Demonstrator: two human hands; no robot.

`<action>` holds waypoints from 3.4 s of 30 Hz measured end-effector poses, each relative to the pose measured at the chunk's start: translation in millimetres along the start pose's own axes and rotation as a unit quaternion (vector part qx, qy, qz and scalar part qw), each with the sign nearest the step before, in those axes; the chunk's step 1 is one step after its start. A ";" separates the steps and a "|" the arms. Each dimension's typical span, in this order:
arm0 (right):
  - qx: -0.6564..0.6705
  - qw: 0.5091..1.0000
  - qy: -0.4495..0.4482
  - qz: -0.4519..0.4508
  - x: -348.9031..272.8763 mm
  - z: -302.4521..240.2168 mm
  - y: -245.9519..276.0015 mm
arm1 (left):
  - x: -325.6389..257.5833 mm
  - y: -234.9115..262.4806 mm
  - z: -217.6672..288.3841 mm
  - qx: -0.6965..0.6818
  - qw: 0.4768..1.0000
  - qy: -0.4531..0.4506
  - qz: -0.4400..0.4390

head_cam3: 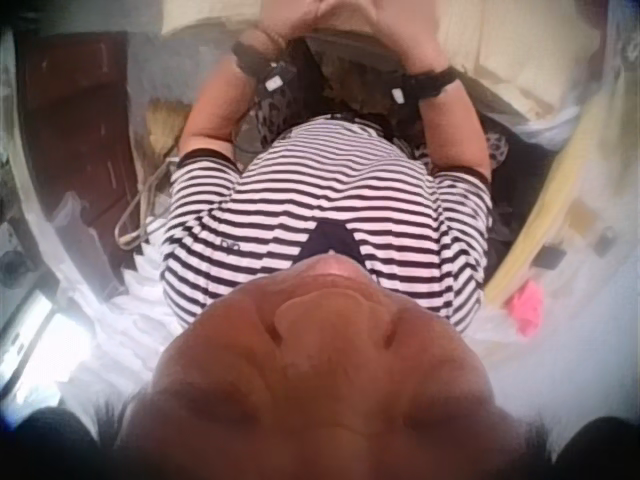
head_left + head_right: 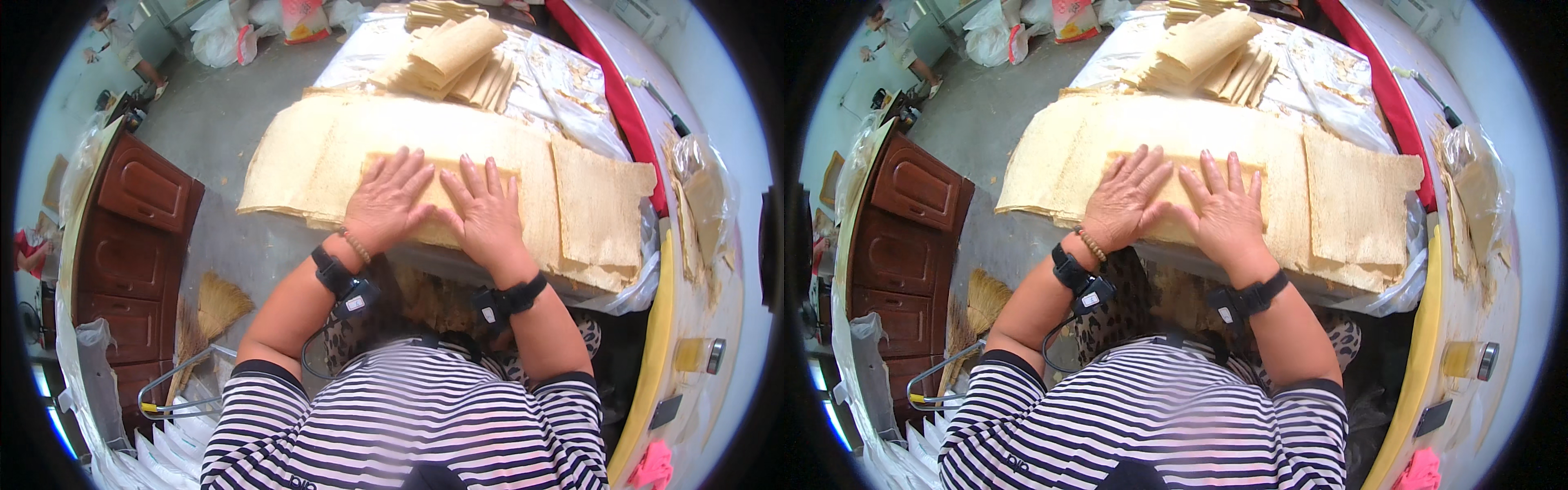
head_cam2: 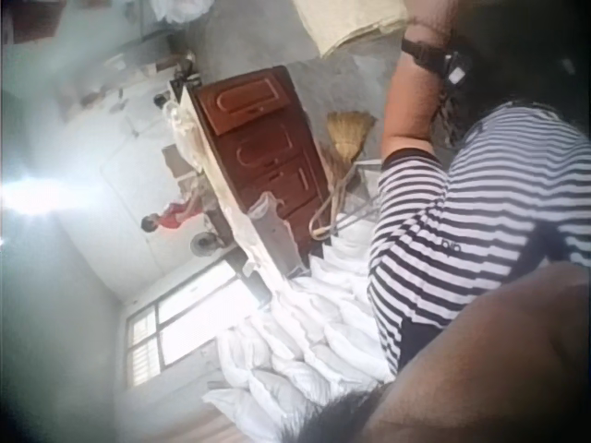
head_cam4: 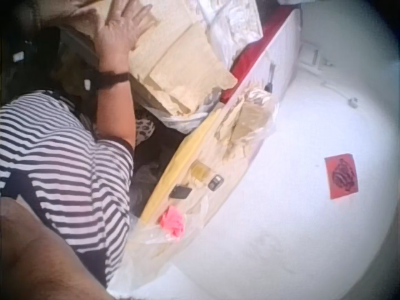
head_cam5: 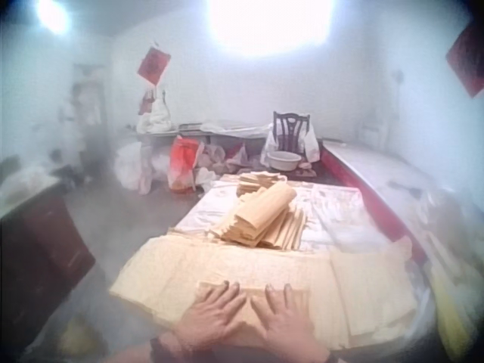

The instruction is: The person repeatedly picks up thin, rectangular sheets from a pile, folds them in half, and places them onto a growing stack. The person handles the sheets by hand without using tools.

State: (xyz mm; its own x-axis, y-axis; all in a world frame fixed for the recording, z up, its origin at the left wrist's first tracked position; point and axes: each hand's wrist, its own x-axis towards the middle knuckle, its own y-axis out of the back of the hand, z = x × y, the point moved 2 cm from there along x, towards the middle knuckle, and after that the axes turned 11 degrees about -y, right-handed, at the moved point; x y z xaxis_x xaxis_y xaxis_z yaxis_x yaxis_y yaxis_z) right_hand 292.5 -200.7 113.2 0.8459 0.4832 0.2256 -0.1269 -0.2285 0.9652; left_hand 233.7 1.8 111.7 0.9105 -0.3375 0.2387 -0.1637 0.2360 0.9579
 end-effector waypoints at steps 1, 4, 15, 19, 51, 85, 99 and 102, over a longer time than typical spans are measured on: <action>0.010 1.000 0.015 0.016 -1.4 3.1 2.8 | -0.7 1.2 0.0 0.031 0.999 -0.019 0.012; 0.016 1.000 0.013 -0.010 -0.8 10.4 7.5 | -3.3 7.0 -4.6 0.027 0.998 -0.063 0.008; 0.279 0.941 -0.130 0.141 -26.9 84.0 26.6 | 36.2 59.7 -18.4 0.121 0.978 -0.137 0.098; 0.094 0.986 -0.085 0.105 -33.0 85.2 11.3 | 107.8 98.6 -62.2 0.210 0.965 -0.010 0.155; 0.503 0.796 -0.222 0.253 -180.6 132.0 67.2 | 197.7 -32.5 164.7 -0.067 0.953 -0.259 0.141; 0.623 0.707 -0.333 -0.004 -160.1 129.3 35.8 | -52.4 34.1 47.9 -0.421 0.883 -0.025 0.205; 0.072 0.847 -0.306 0.428 -127.4 351.7 185.2 | -54.0 16.9 53.7 -0.344 0.919 -0.034 0.192; -0.056 0.780 -0.356 0.512 -133.6 455.5 228.9 | -49.2 21.8 59.5 -0.302 0.935 -0.065 0.176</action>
State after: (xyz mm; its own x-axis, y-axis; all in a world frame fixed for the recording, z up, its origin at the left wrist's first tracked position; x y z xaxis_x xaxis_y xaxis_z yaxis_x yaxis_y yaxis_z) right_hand 386.4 -702.5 243.9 0.3395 -0.5047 0.7937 -0.9354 -0.0927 0.3412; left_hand 162.8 -30.7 130.4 0.7804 -0.2401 0.5774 -0.1654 0.8112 0.5609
